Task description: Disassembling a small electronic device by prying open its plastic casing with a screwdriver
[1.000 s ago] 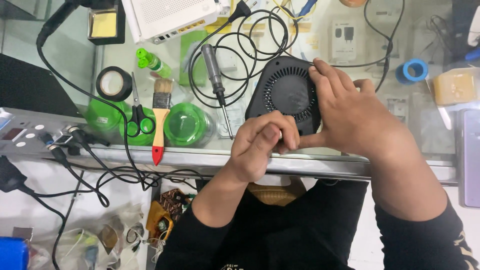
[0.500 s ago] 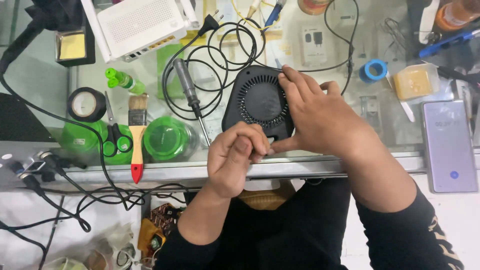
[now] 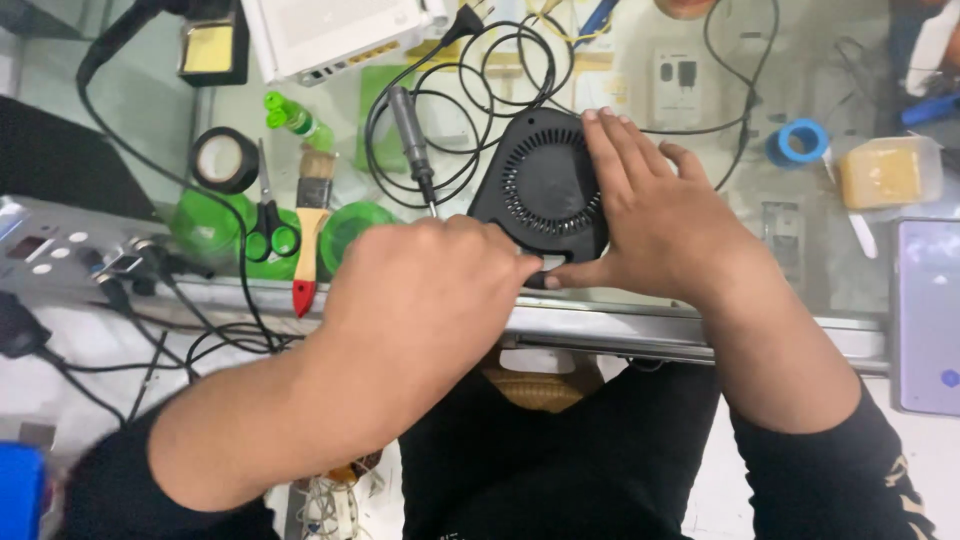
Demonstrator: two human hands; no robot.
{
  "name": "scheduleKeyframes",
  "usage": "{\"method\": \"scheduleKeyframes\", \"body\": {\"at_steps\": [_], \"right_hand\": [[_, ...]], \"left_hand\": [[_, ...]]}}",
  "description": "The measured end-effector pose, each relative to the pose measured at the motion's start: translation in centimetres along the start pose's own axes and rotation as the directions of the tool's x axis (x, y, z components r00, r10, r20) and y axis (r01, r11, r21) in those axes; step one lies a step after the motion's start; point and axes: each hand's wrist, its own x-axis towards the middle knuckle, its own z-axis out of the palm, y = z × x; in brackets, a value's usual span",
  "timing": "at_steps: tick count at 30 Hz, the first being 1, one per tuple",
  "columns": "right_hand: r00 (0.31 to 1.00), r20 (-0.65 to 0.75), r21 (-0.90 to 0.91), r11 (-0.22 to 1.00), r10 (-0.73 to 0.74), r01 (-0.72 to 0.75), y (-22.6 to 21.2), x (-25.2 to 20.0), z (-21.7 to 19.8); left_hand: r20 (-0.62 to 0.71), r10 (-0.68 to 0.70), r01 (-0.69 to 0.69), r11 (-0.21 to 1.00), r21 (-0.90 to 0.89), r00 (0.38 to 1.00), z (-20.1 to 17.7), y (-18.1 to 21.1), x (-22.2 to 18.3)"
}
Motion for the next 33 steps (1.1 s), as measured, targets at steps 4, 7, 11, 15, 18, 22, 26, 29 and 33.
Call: {"method": "scheduleKeyframes", "body": {"at_steps": [4, 7, 11, 15, 18, 22, 26, 29, 33], "right_hand": [[0.999, -0.005, -0.156, 0.987, 0.04, -0.04, -0.5, 0.0, 0.4], [0.995, -0.098, -0.154, 0.988, 0.012, -0.027, -0.3, -0.2, 1.2], [0.991, -0.13, -0.213, 0.976, 0.009, -0.037, 0.0, -0.1, 1.8], [0.965, -0.262, -0.239, 0.97, -0.025, -0.039, 0.3, 0.0, 2.8], [0.963, -0.267, -0.274, 0.96, -0.02, -0.057, 0.3, 0.0, 2.7], [0.959, -0.283, -0.266, 0.962, -0.026, -0.053, 0.3, -0.1, 2.8], [0.962, -0.273, -0.275, 0.959, -0.012, -0.066, 0.3, -0.1, 3.0], [0.971, -0.239, -0.246, 0.967, 0.002, -0.063, 0.3, 0.1, 2.9], [0.983, -0.182, -0.236, 0.97, 0.011, -0.054, 0.2, 0.1, 2.6]], "left_hand": [[0.726, 0.179, -0.133, 0.984, -0.12, 0.664, -5.1, 0.2, 5.8], [0.821, 0.204, -0.271, 0.96, -0.062, 0.533, -5.2, 0.8, 7.7], [0.884, 0.24, -0.345, 0.934, -0.096, 0.401, -5.6, 1.1, 9.5], [0.851, 0.241, -0.31, 0.946, -0.098, 0.467, -3.9, 1.2, 9.9], [0.814, 0.287, -0.328, 0.936, -0.127, 0.505, -4.2, 1.8, 9.2], [0.787, 0.333, -0.389, 0.912, -0.129, 0.519, -2.7, 1.7, 7.8], [0.544, 0.509, -0.59, 0.807, -0.032, 0.667, -0.3, 1.7, 5.7], [0.517, 0.508, -0.553, 0.829, -0.079, 0.689, -0.4, 1.4, 5.5], [0.819, 0.167, -0.06, 0.985, -0.161, 0.548, -3.8, 2.7, 7.3]]}}
